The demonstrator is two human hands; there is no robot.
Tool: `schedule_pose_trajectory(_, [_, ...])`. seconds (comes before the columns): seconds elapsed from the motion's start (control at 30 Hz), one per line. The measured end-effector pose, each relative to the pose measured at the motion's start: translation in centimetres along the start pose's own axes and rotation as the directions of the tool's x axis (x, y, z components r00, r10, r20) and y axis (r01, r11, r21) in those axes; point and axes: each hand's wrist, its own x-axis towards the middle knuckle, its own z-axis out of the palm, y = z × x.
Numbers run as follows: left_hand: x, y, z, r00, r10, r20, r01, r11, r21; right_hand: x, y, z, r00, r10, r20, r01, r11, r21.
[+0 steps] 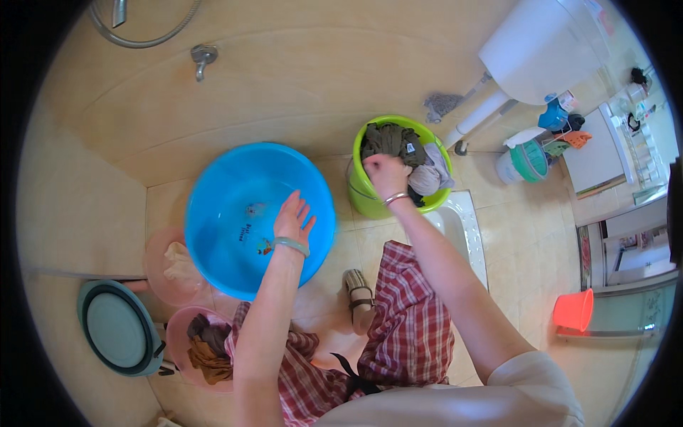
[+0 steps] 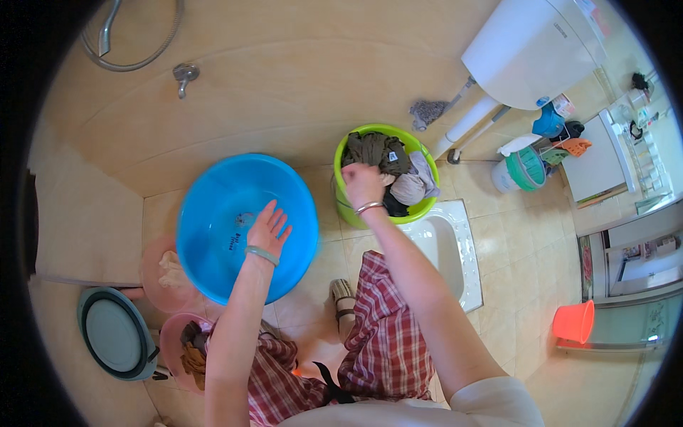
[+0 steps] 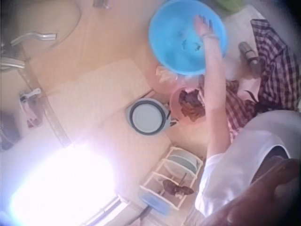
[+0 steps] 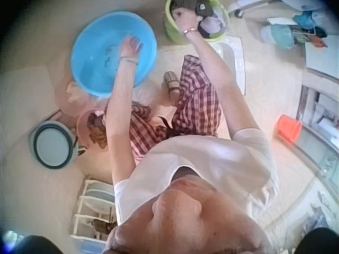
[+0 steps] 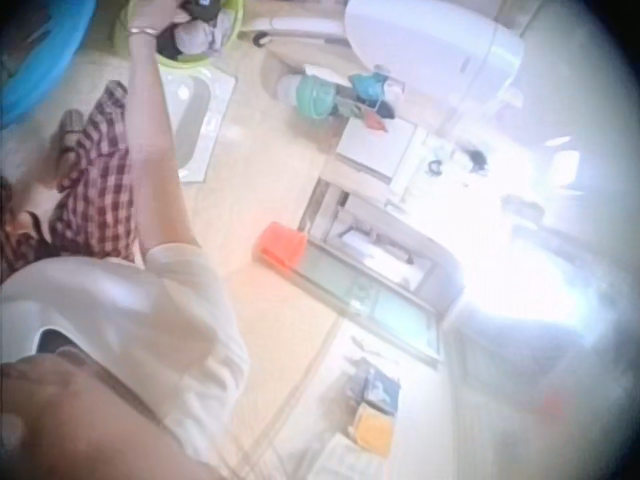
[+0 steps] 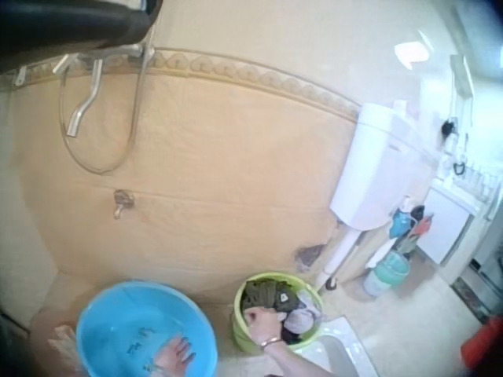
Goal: The person hand-washes several pieces of clothing in a blue basin filled with soapy water. They scrub and rinse items including a dark garment, a light-colored piece, and a mustard-colored cloth, transferring them between the blue basin and a green bucket. The person also pours water from a pink basin into the blue basin and drains the soapy water into a floor drain.
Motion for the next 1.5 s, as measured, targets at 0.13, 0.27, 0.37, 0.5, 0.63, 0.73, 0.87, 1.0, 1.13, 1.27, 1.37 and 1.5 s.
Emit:
schedule_pose_trajectory(0.13, [0.0, -0.7, 1.3, 0.999, -0.011, 0.030, 0.010, 1.000, 0.027, 0.0, 7.0, -4.8, 0.975, 0.168, -0.142, -0.210, 0.900, -0.381])
schedule_pose_trajectory(0.27, [-0.6, -1.1, 3.0, 0.996, -0.061, 0.069, 0.057, 0.997, 0.055, -1.2, 12.2, -5.6, 0.919, 0.395, 0.008, -0.354, 0.833, -0.425])
schedule_pose_trajectory(0.37, [-0.5, -1.5, 4.1, 0.988, -0.109, 0.110, 0.105, 0.994, 0.042, 0.0, 16.6, -6.1, 0.972, 0.226, -0.066, -0.235, 0.944, -0.231])
schedule_pose_trajectory(0.5, [-0.6, -0.7, 3.2, 0.988, -0.082, 0.131, 0.077, 0.996, 0.048, 1.8, 11.4, -11.2, 0.861, 0.423, -0.283, -0.298, 0.870, 0.394])
schedule_pose_trajectory(0.63, [-1.2, 0.5, 2.8, 0.983, -0.074, 0.170, 0.038, 0.978, 0.204, 1.7, -3.1, -18.0, 0.913, 0.377, -0.153, 0.017, 0.341, 0.940])
schedule_pose_trajectory(0.73, [-2.2, 1.5, 2.8, 0.967, -0.062, 0.246, 0.018, 0.984, 0.176, 1.6, -8.2, -17.9, 0.929, 0.076, -0.362, 0.246, 0.603, 0.759])
schedule_pose_trajectory(0.87, [-4.1, 6.3, 1.4, 0.951, -0.080, 0.297, 0.152, 0.962, -0.226, 0.3, -12.4, -13.1, 0.930, -0.332, -0.156, 0.367, 0.837, 0.406])
schedule_pose_trajectory(1.0, [-1.6, 8.4, -5.7, 1.000, 0.016, -0.001, -0.015, 0.941, -0.338, -2.5, -11.0, -6.3, 0.937, -0.121, 0.328, -0.213, 0.547, 0.809])
schedule_pose_trajectory(1.13, [-3.5, 9.3, -8.1, 0.906, 0.315, -0.282, -0.299, 0.949, 0.101, -2.6, -9.7, -1.6, 0.932, -0.252, 0.260, 0.054, 0.807, 0.588])
schedule_pose_trajectory(1.27, [-3.3, 10.9, -9.2, 0.605, 0.772, -0.195, -0.654, 0.621, 0.432, -4.4, -11.7, -0.1, 0.865, -0.302, 0.400, -0.030, 0.766, 0.643])
schedule_pose_trajectory(1.37, [-5.6, 12.5, -7.4, 0.558, 0.830, -0.031, -0.492, 0.361, 0.792, -4.7, -12.2, 0.1, 0.843, -0.298, 0.448, -0.073, 0.762, 0.643])
schedule_pose_trajectory(1.5, [-7.2, 12.7, -6.4, 0.869, 0.464, -0.172, 0.130, 0.123, 0.984, -3.4, -11.4, 0.1, 0.797, -0.284, 0.534, -0.009, 0.877, 0.480])
